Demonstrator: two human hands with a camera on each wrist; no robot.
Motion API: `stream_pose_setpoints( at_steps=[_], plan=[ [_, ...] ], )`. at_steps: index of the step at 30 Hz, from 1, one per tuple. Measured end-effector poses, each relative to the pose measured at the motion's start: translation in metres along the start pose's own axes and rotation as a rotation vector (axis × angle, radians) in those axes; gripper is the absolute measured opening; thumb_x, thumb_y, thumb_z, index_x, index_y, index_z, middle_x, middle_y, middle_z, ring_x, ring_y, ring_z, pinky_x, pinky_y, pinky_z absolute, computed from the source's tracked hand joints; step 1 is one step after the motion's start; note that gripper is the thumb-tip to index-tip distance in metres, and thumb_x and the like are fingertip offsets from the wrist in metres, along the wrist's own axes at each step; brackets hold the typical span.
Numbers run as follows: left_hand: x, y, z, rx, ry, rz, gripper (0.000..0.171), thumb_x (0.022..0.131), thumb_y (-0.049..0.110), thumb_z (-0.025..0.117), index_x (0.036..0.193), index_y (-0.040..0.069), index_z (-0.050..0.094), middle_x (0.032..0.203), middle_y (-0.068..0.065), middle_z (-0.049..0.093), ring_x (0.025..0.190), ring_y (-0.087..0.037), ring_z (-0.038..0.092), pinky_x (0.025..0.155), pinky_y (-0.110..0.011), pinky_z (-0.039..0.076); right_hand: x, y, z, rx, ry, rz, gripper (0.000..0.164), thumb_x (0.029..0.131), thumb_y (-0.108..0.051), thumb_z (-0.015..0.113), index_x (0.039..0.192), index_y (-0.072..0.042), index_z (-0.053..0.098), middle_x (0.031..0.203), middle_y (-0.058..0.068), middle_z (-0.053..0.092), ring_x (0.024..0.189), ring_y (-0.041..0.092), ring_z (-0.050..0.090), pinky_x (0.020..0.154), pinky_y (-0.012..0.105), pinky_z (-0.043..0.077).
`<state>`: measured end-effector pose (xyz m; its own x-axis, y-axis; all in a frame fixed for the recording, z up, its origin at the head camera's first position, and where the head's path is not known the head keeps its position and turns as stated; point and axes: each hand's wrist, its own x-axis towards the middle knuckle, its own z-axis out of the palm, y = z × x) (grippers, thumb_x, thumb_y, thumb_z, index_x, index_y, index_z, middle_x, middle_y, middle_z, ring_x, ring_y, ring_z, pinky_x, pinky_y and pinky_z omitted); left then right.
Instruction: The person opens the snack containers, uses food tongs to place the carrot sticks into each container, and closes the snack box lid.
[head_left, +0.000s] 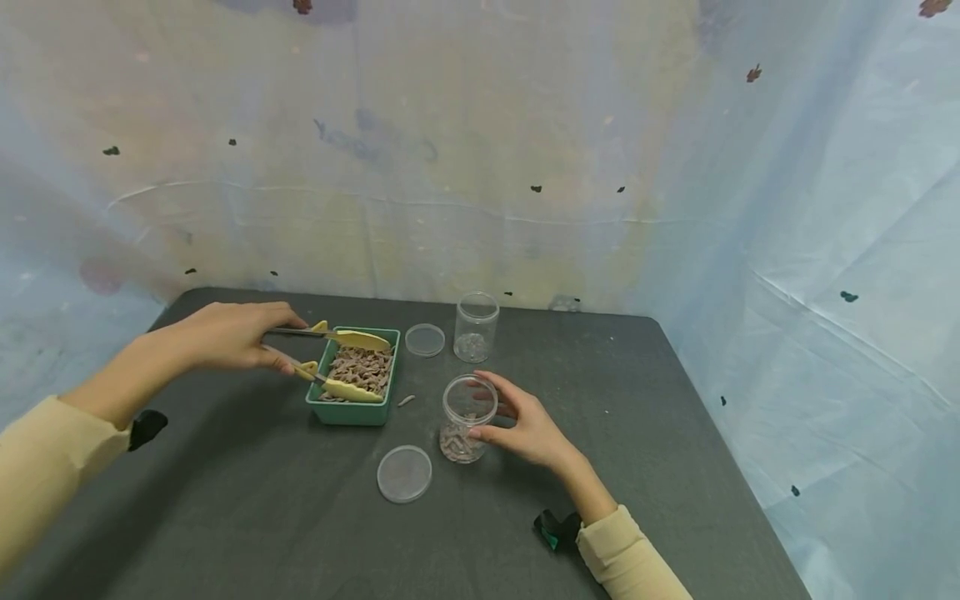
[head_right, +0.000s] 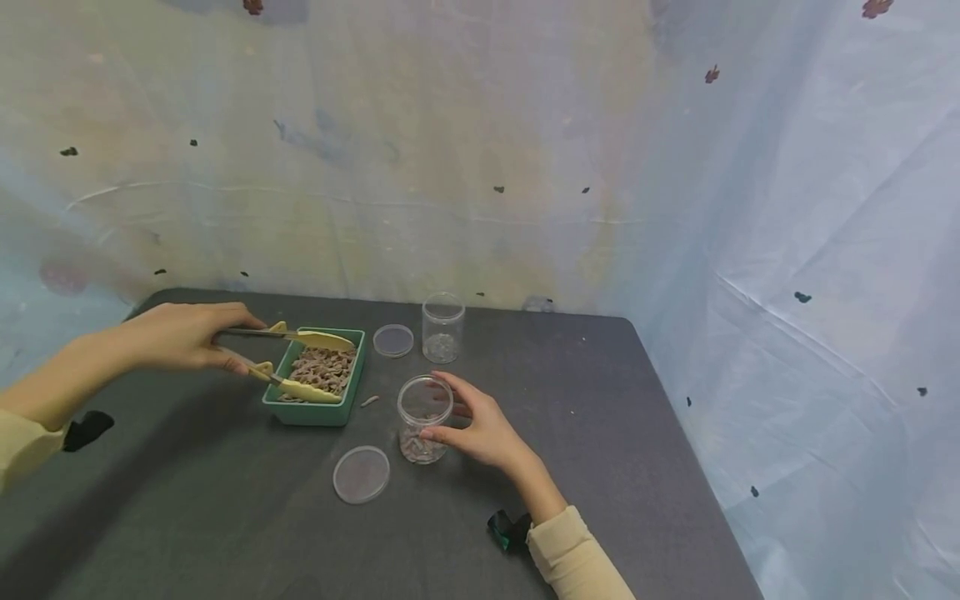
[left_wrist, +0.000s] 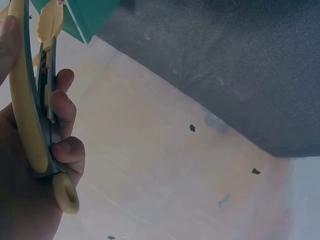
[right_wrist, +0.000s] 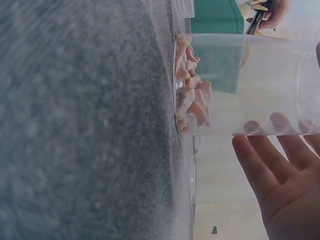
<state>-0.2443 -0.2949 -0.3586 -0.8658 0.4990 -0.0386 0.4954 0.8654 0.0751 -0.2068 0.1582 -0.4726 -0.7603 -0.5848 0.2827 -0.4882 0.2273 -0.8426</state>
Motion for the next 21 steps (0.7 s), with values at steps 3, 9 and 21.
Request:
stream_pose_setpoints(
  at_steps=[3, 9, 21],
  plan=[
    [0.0035, -0.0011, -0.0015, -0.003, -0.008, 0.018, 0.072, 0.084, 0.063, 0.078, 0.136, 0.014, 0.066, 0.132, -0.012, 0.065, 0.101, -0.029, 0.071, 0.07, -0.05, 0.056, 0.0006, 0.0016, 0.0006, 0.004, 0.003, -0.005, 0.082, 0.092, -0.009, 0.082, 0.161, -0.02, 0.039, 0.154, 0.007, 0.053, 0.138, 0.029, 0.055, 0.107, 0.045, 0.049],
    [0.0061, 0.0014, -0.0044, -0.016, -0.003, 0.043, 0.066, 0.085, 0.057, 0.081, 0.134, 0.014, 0.067, 0.132, -0.012, 0.066, 0.104, -0.032, 0.07, 0.074, -0.052, 0.056, 0.0011, 0.0022, 0.0014, 0.016, 0.003, -0.029, 0.081, 0.092, -0.006, 0.081, 0.16, -0.018, 0.04, 0.153, 0.01, 0.053, 0.138, 0.033, 0.055, 0.106, 0.049, 0.05],
    [-0.0007, 0.0064, 0.0023, -0.009, 0.034, 0.018, 0.054, 0.086, 0.051, 0.083, 0.126, 0.017, 0.069, 0.126, -0.01, 0.07, 0.096, -0.028, 0.071, 0.067, -0.046, 0.056, 0.0012, 0.0039, 0.001, 0.022, 0.003, -0.039, 0.08, 0.092, -0.007, 0.081, 0.16, -0.016, 0.04, 0.153, 0.012, 0.054, 0.136, 0.036, 0.056, 0.105, 0.05, 0.05]
  ],
)
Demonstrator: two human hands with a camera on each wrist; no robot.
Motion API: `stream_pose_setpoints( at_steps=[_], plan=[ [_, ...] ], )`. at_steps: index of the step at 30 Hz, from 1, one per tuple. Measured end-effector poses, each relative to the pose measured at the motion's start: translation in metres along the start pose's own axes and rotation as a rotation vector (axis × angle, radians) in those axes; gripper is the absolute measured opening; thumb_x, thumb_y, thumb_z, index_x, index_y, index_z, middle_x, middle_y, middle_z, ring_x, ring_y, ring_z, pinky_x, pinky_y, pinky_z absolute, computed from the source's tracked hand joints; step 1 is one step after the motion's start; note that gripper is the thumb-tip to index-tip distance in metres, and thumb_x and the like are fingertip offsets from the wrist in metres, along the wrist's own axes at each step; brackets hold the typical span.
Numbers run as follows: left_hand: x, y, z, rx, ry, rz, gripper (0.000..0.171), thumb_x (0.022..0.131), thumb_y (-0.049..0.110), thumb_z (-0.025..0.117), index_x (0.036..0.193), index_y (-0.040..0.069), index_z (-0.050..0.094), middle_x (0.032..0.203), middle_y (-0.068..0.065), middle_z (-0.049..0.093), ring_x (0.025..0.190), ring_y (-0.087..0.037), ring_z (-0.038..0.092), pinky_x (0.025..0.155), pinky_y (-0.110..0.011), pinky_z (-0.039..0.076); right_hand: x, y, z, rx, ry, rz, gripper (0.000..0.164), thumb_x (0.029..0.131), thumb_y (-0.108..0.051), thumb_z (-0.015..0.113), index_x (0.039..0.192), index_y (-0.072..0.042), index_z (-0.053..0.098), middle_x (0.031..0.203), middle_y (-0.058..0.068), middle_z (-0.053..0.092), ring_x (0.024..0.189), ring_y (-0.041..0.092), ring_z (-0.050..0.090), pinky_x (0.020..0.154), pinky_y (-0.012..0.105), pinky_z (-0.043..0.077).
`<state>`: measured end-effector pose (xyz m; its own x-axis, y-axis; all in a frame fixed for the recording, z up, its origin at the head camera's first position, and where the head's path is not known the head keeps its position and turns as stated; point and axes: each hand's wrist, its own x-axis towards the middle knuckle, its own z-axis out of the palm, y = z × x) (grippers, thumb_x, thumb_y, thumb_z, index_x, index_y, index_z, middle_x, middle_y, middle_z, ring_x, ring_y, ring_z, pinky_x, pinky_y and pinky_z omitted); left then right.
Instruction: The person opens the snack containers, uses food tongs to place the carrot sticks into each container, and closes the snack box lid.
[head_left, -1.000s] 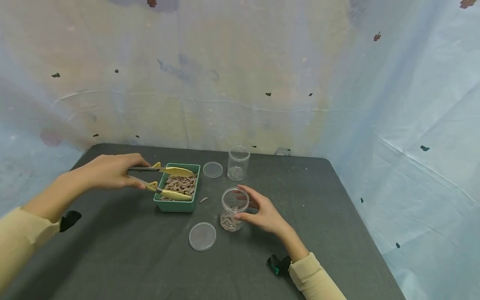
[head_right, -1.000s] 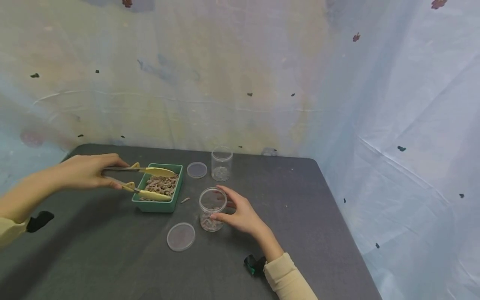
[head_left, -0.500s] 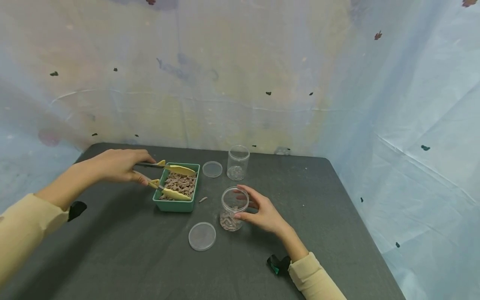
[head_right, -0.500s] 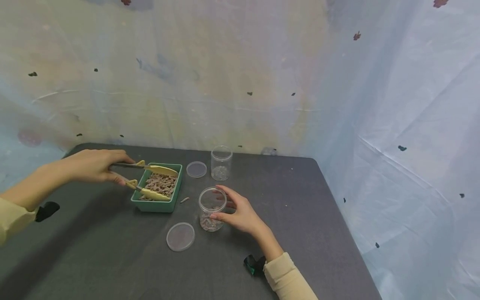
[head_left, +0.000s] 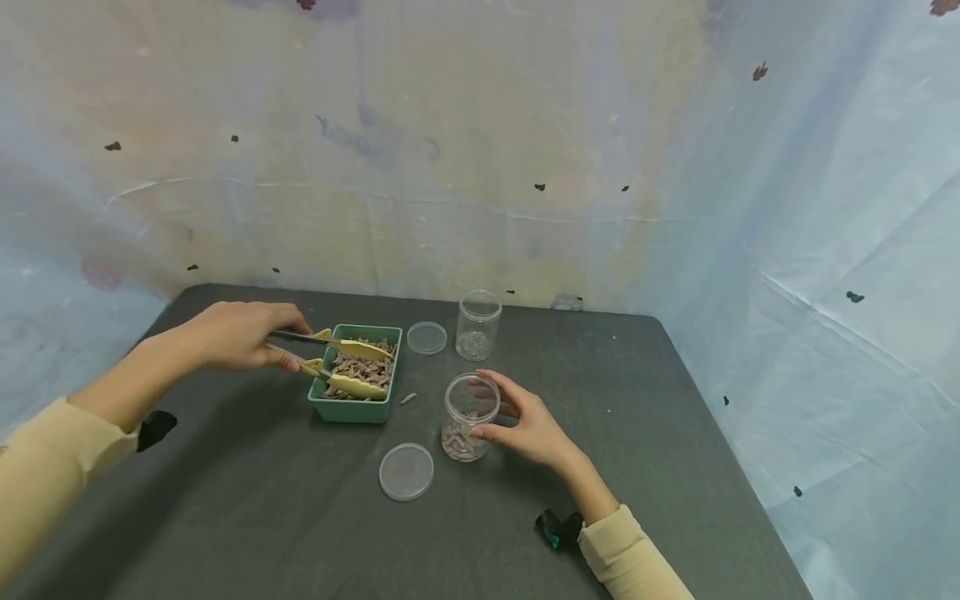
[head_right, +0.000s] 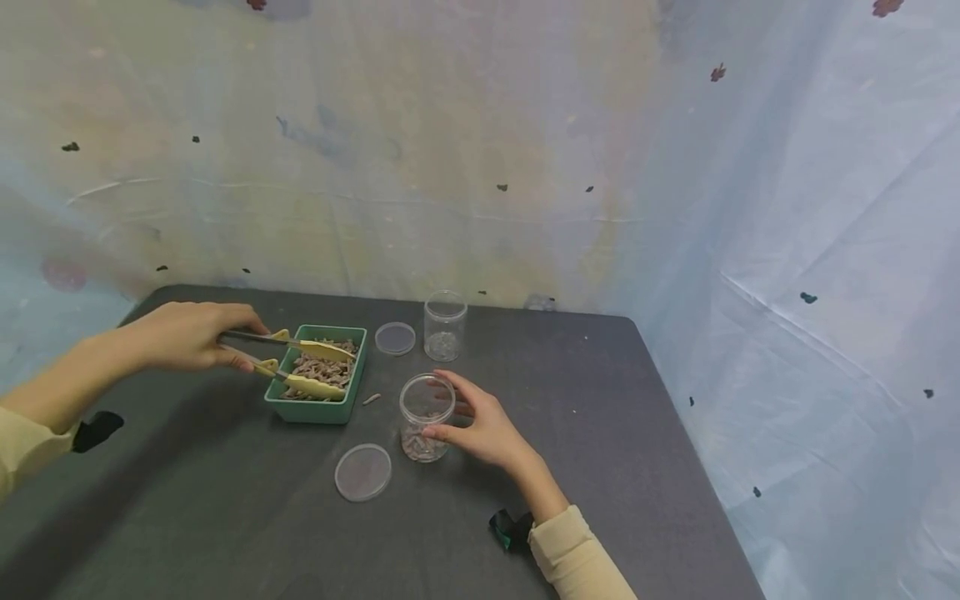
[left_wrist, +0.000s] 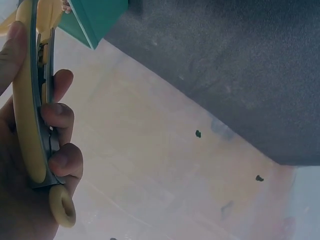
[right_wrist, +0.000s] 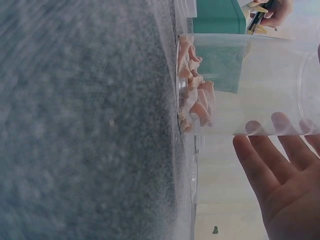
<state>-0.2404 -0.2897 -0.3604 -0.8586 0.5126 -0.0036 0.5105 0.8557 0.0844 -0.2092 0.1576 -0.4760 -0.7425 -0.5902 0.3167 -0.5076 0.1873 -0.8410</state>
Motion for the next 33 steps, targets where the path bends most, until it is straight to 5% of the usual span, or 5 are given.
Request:
stream_pose_setpoints(
  at_steps=[17, 33],
  plan=[
    [-0.017, -0.01, 0.019, -0.057, 0.087, -0.067, 0.046, 0.089, 0.057, 0.078, 0.119, 0.023, 0.073, 0.119, -0.001, 0.073, 0.093, -0.019, 0.07, 0.064, -0.038, 0.052, -0.001, 0.001, 0.001, -0.007, 0.0, 0.011, 0.081, 0.091, -0.007, 0.081, 0.16, -0.014, 0.039, 0.153, 0.011, 0.054, 0.137, 0.039, 0.055, 0.105, 0.049, 0.05],
    [-0.028, -0.016, 0.031, -0.103, 0.142, -0.101, 0.042, 0.092, 0.054, 0.076, 0.118, 0.022, 0.074, 0.118, -0.003, 0.074, 0.097, -0.025, 0.071, 0.068, -0.047, 0.053, -0.001, 0.001, 0.001, 0.001, -0.001, 0.015, 0.08, 0.092, -0.008, 0.081, 0.16, -0.017, 0.04, 0.153, 0.012, 0.054, 0.136, 0.039, 0.055, 0.105, 0.048, 0.051]
  ],
)
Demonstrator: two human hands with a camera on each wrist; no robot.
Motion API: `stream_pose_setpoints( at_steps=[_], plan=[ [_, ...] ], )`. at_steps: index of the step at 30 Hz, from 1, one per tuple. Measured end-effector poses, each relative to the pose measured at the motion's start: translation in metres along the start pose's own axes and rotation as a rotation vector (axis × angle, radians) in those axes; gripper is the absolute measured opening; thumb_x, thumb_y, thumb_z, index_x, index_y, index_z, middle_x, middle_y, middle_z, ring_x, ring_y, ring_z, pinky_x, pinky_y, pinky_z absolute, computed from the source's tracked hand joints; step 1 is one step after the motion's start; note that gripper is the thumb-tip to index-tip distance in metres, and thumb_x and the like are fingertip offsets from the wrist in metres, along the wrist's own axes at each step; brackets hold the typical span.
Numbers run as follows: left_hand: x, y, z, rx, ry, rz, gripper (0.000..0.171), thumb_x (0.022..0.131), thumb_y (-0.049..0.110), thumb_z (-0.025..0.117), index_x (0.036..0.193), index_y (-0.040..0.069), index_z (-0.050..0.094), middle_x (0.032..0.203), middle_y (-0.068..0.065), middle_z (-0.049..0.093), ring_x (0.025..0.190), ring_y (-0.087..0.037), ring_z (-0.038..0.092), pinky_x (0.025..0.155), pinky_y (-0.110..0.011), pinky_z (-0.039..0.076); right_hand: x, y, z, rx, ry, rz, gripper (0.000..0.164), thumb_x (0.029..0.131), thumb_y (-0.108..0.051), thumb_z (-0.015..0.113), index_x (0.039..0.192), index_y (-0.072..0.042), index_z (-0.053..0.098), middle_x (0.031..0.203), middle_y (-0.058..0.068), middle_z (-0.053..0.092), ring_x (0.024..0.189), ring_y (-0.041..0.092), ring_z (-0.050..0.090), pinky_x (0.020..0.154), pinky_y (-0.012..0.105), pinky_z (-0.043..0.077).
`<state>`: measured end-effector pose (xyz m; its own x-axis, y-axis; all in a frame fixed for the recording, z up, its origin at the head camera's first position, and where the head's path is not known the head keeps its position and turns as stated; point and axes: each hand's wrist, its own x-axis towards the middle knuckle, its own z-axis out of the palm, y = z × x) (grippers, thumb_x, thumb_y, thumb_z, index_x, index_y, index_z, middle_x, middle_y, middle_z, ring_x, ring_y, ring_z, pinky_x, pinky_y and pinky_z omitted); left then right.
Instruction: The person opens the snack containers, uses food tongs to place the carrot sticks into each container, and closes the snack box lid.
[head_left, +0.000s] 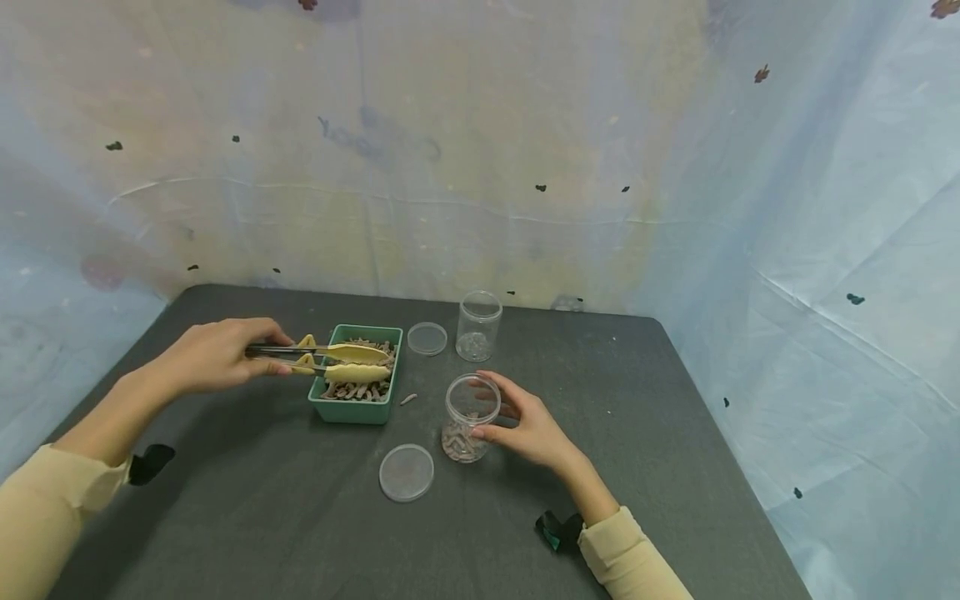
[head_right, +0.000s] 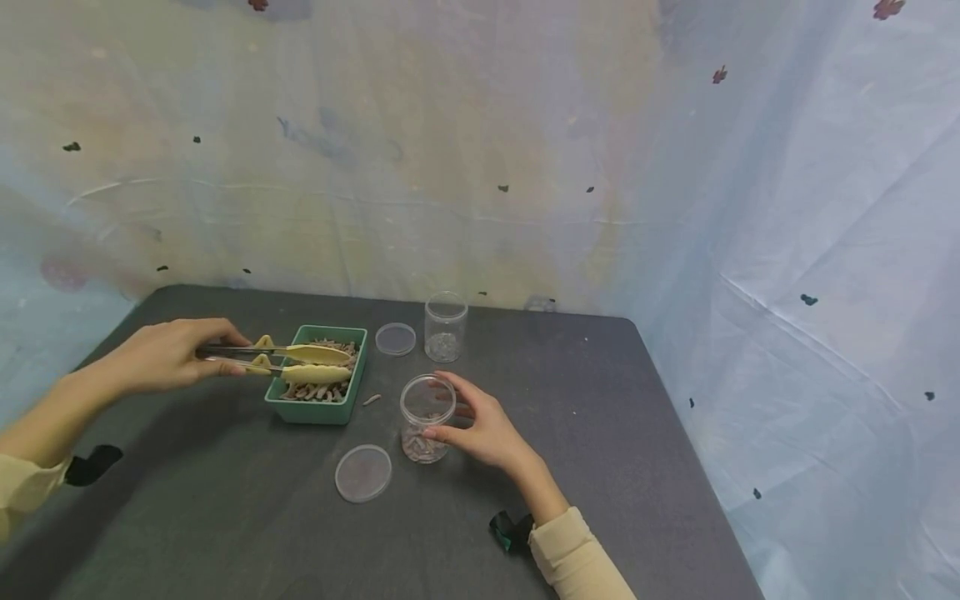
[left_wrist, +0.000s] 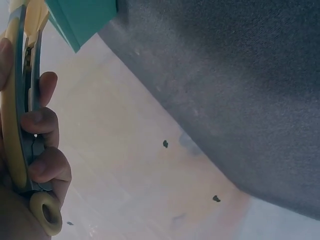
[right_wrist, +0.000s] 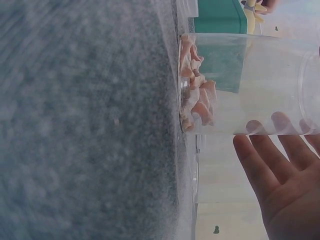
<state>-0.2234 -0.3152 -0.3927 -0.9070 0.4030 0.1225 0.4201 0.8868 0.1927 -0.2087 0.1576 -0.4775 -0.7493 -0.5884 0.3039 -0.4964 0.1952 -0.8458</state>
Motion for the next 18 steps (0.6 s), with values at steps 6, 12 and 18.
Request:
stream_pose_setpoints(
  at_steps=[6, 12, 18],
  plan=[
    [-0.006, -0.002, 0.001, -0.034, 0.016, -0.027, 0.039, 0.093, 0.051, 0.077, 0.117, 0.021, 0.075, 0.109, 0.002, 0.074, 0.087, -0.016, 0.068, 0.066, -0.043, 0.051, 0.0, -0.009, -0.001, 0.009, 0.003, -0.007, 0.079, 0.091, -0.004, 0.08, 0.159, -0.01, 0.04, 0.152, 0.017, 0.054, 0.135, 0.042, 0.055, 0.104, 0.051, 0.051],
    [-0.011, -0.006, 0.0, -0.066, 0.017, -0.075, 0.038, 0.093, 0.049, 0.077, 0.118, 0.02, 0.075, 0.103, 0.005, 0.072, 0.077, -0.01, 0.058, 0.061, -0.035, 0.041, 0.001, -0.033, 0.0, 0.029, 0.007, 0.016, 0.076, 0.089, 0.005, 0.078, 0.156, 0.002, 0.041, 0.149, 0.029, 0.052, 0.133, 0.052, 0.053, 0.103, 0.06, 0.048],
    [-0.018, -0.009, 0.0, -0.092, 0.012, -0.114, 0.04, 0.094, 0.051, 0.075, 0.121, 0.02, 0.074, 0.103, 0.004, 0.072, 0.074, -0.013, 0.053, 0.058, -0.035, 0.036, 0.002, -0.004, 0.003, 0.038, 0.004, 0.004, 0.082, 0.088, 0.007, 0.079, 0.159, 0.0, 0.037, 0.152, 0.028, 0.05, 0.135, 0.052, 0.051, 0.102, 0.066, 0.046]
  ],
)
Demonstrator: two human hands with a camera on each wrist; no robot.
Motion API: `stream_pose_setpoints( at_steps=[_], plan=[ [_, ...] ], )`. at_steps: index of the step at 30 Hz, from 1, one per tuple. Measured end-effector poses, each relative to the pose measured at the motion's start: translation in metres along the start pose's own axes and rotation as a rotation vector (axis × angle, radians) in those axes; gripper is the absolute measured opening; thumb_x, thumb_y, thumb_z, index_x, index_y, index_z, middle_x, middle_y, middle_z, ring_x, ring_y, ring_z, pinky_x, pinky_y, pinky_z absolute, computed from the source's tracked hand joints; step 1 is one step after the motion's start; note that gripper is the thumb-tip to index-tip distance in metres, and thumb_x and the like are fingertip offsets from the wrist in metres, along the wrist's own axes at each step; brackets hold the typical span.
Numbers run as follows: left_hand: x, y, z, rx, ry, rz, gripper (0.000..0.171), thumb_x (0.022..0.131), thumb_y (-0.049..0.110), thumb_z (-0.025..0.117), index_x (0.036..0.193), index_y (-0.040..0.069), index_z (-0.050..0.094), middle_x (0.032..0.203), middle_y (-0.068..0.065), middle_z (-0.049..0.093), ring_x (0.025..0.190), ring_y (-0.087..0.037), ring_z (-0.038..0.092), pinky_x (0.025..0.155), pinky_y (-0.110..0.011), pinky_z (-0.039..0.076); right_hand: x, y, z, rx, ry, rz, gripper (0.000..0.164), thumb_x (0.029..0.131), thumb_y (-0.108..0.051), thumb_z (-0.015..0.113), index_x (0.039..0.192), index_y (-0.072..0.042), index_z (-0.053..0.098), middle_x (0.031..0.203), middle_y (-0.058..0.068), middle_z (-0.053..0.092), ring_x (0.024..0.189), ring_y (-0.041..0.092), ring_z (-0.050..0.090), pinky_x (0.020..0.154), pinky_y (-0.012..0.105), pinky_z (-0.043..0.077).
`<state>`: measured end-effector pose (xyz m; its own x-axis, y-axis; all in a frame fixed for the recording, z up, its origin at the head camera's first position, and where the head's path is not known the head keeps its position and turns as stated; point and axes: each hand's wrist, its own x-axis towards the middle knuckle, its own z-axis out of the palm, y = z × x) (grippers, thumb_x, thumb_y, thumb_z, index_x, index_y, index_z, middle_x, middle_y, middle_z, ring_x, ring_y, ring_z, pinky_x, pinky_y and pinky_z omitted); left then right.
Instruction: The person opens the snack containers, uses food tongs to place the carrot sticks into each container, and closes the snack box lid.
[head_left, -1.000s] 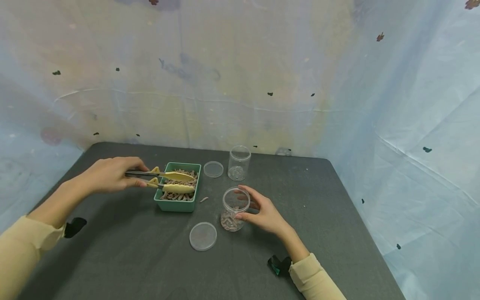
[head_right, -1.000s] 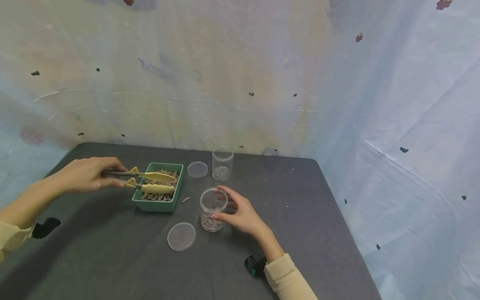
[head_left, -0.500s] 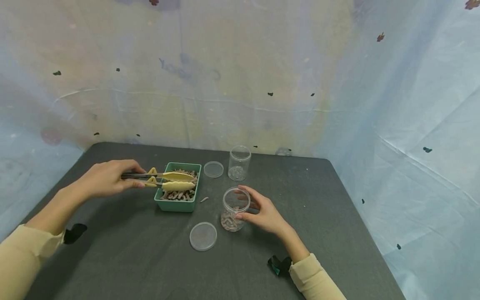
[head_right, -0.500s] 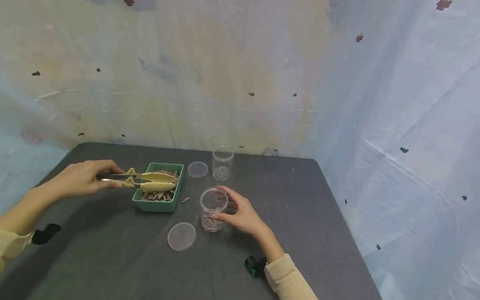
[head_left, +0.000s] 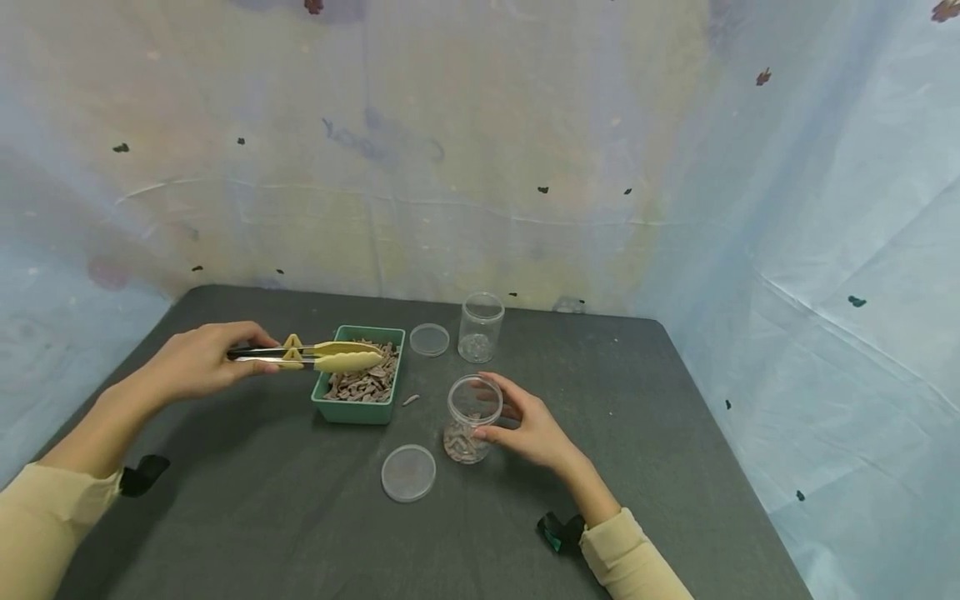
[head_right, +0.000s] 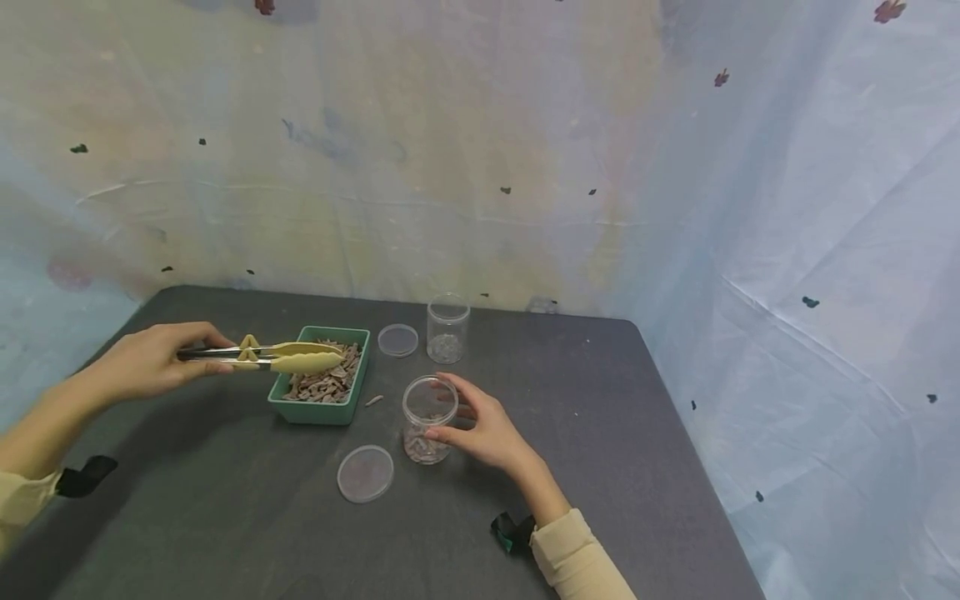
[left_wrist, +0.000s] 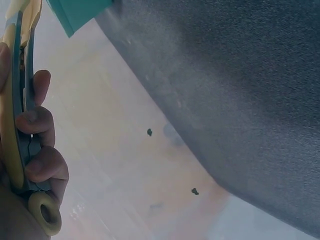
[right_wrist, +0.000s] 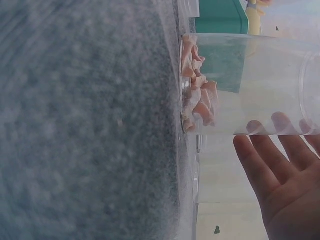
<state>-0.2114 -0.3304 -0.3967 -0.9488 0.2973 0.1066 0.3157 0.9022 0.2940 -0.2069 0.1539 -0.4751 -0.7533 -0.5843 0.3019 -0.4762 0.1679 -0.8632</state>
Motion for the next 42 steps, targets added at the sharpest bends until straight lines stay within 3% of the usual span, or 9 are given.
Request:
stream_pose_setpoints(
  at_steps=[12, 24, 30, 36, 42],
  plan=[
    [-0.007, -0.001, -0.006, -0.043, 0.029, -0.026, 0.04, 0.096, 0.049, 0.074, 0.123, 0.019, 0.072, 0.106, -0.003, 0.072, 0.074, -0.016, 0.051, 0.058, -0.036, 0.034, -0.001, 0.002, -0.002, -0.027, 0.002, -0.013, 0.08, 0.091, -0.003, 0.081, 0.159, -0.009, 0.04, 0.152, 0.013, 0.054, 0.136, 0.037, 0.056, 0.104, 0.05, 0.051],
    [-0.006, 0.001, -0.008, -0.073, 0.069, -0.017, 0.038, 0.096, 0.045, 0.076, 0.123, 0.018, 0.072, 0.104, -0.004, 0.072, 0.072, -0.017, 0.052, 0.057, -0.036, 0.035, -0.001, 0.006, -0.002, -0.034, -0.003, -0.023, 0.079, 0.092, -0.005, 0.08, 0.159, -0.008, 0.04, 0.152, 0.016, 0.054, 0.136, 0.04, 0.055, 0.104, 0.051, 0.051],
    [-0.006, 0.006, -0.014, -0.091, 0.093, 0.007, 0.036, 0.097, 0.041, 0.075, 0.123, 0.017, 0.072, 0.102, -0.003, 0.072, 0.067, -0.016, 0.049, 0.055, -0.035, 0.035, -0.001, 0.007, -0.002, -0.023, 0.002, -0.022, 0.079, 0.091, -0.002, 0.08, 0.159, -0.003, 0.039, 0.152, 0.017, 0.054, 0.136, 0.041, 0.055, 0.104, 0.054, 0.05],
    [-0.008, 0.01, -0.016, -0.11, 0.115, 0.021, 0.034, 0.098, 0.039, 0.075, 0.123, 0.017, 0.072, 0.099, -0.002, 0.071, 0.065, -0.014, 0.047, 0.056, -0.034, 0.035, -0.001, 0.005, -0.002, -0.036, 0.001, -0.012, 0.079, 0.092, -0.006, 0.081, 0.159, -0.004, 0.039, 0.152, 0.014, 0.054, 0.136, 0.037, 0.056, 0.104, 0.05, 0.051],
    [-0.008, 0.017, -0.016, -0.133, 0.147, 0.063, 0.03, 0.096, 0.033, 0.078, 0.121, 0.017, 0.072, 0.098, 0.0, 0.07, 0.067, -0.013, 0.048, 0.057, -0.032, 0.034, -0.001, 0.005, -0.002, -0.031, -0.005, -0.025, 0.079, 0.092, -0.008, 0.081, 0.159, -0.004, 0.039, 0.152, 0.018, 0.054, 0.136, 0.04, 0.055, 0.103, 0.054, 0.05]
  ],
)
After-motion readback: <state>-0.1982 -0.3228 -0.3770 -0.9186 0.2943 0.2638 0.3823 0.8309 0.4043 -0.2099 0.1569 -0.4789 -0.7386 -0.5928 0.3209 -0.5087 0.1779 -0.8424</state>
